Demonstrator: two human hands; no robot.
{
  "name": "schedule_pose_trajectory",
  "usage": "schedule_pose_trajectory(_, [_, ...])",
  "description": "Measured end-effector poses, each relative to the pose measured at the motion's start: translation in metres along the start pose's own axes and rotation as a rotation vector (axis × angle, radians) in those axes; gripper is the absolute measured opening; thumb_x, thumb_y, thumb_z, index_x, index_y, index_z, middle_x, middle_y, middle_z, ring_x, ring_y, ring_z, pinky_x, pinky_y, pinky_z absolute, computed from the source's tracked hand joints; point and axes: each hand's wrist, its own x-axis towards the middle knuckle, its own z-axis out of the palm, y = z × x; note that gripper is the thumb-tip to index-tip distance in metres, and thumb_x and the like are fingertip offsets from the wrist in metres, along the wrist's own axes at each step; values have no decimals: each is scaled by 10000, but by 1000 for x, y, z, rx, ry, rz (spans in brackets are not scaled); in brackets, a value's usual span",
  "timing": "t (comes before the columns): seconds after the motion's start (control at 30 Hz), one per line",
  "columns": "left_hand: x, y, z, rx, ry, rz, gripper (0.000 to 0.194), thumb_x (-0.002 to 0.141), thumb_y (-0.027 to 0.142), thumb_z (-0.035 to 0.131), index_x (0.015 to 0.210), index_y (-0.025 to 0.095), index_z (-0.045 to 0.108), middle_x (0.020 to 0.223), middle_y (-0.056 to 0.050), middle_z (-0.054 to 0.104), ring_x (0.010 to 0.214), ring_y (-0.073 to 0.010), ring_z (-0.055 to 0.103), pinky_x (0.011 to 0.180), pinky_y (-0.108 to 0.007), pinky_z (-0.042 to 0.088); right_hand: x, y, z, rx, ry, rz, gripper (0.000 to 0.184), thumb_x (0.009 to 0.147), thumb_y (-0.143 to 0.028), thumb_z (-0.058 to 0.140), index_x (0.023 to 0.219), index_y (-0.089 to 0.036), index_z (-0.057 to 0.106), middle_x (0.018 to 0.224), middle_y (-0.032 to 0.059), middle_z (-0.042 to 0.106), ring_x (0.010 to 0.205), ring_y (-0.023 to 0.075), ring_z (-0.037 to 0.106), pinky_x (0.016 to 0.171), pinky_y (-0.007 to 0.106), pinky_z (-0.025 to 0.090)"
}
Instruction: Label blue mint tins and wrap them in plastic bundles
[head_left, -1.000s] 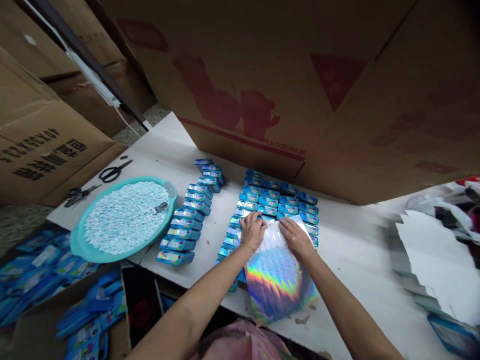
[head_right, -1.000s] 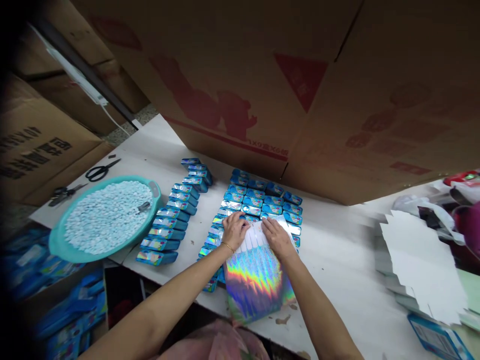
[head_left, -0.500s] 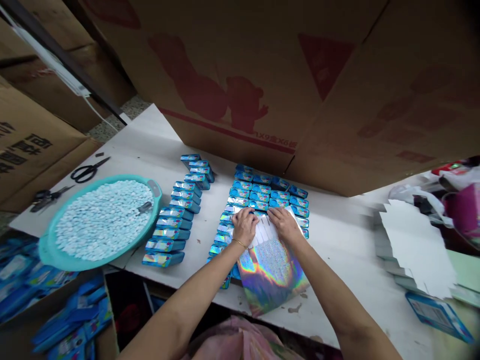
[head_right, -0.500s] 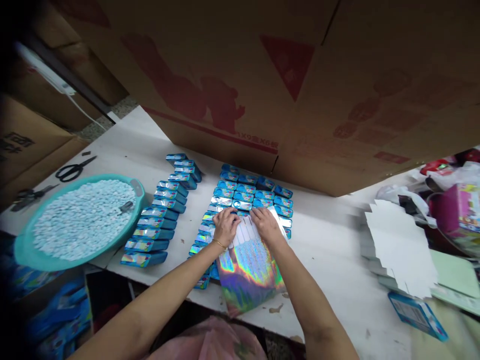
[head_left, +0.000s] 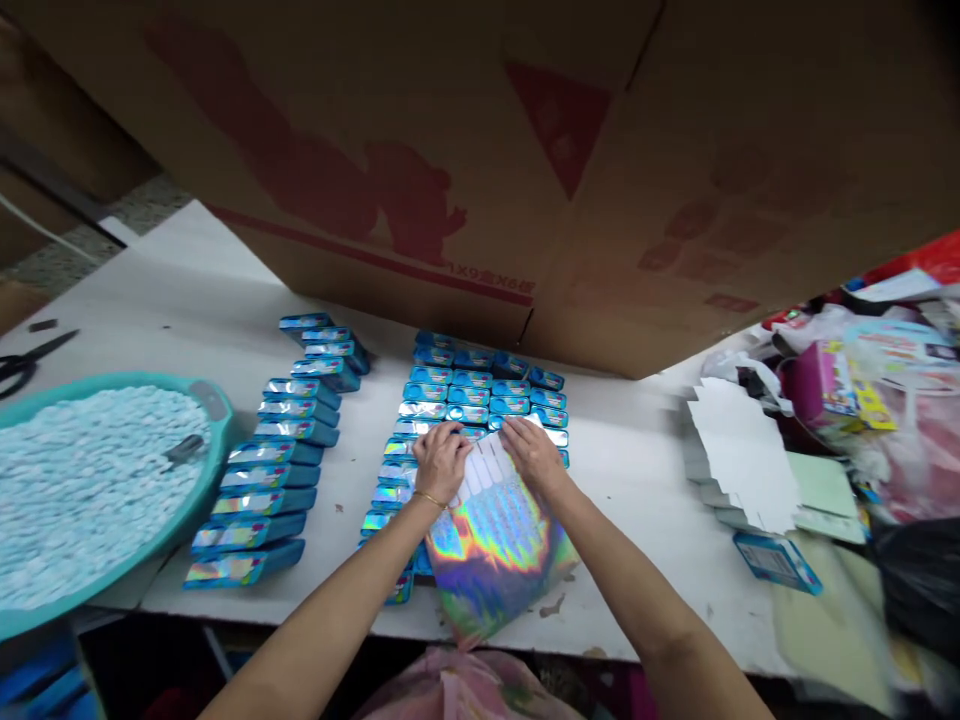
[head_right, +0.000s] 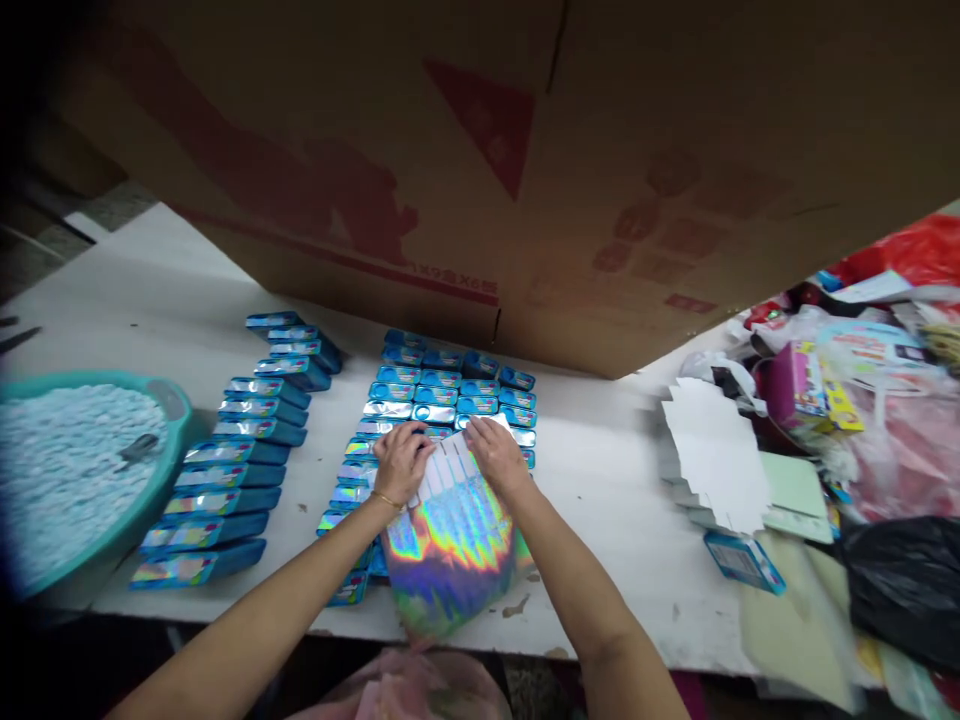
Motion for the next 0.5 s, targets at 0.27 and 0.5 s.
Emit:
schedule_pose_trajectory(0.27, [-1,3,2,29,-3,40,134,798,270,447,752,214,560,1076,-51,551,1075,-212,427,930,-403,231,-12,8,9,-14,-25,-25,306,876,-200,359,1136,-178,521,1203,82,517,1147,192,405,939,389,370])
schedule_pose_trajectory(0.5, [2,8,0,80,-81,2,142,797,263,449,742,219,572,1097,-52,550,1087,-221,415,910,-413,240,-22,-10,-32,47,-6,40,206,854,-215,415,891,-196,617,1118,71,577,1047,202,489,878,385,398])
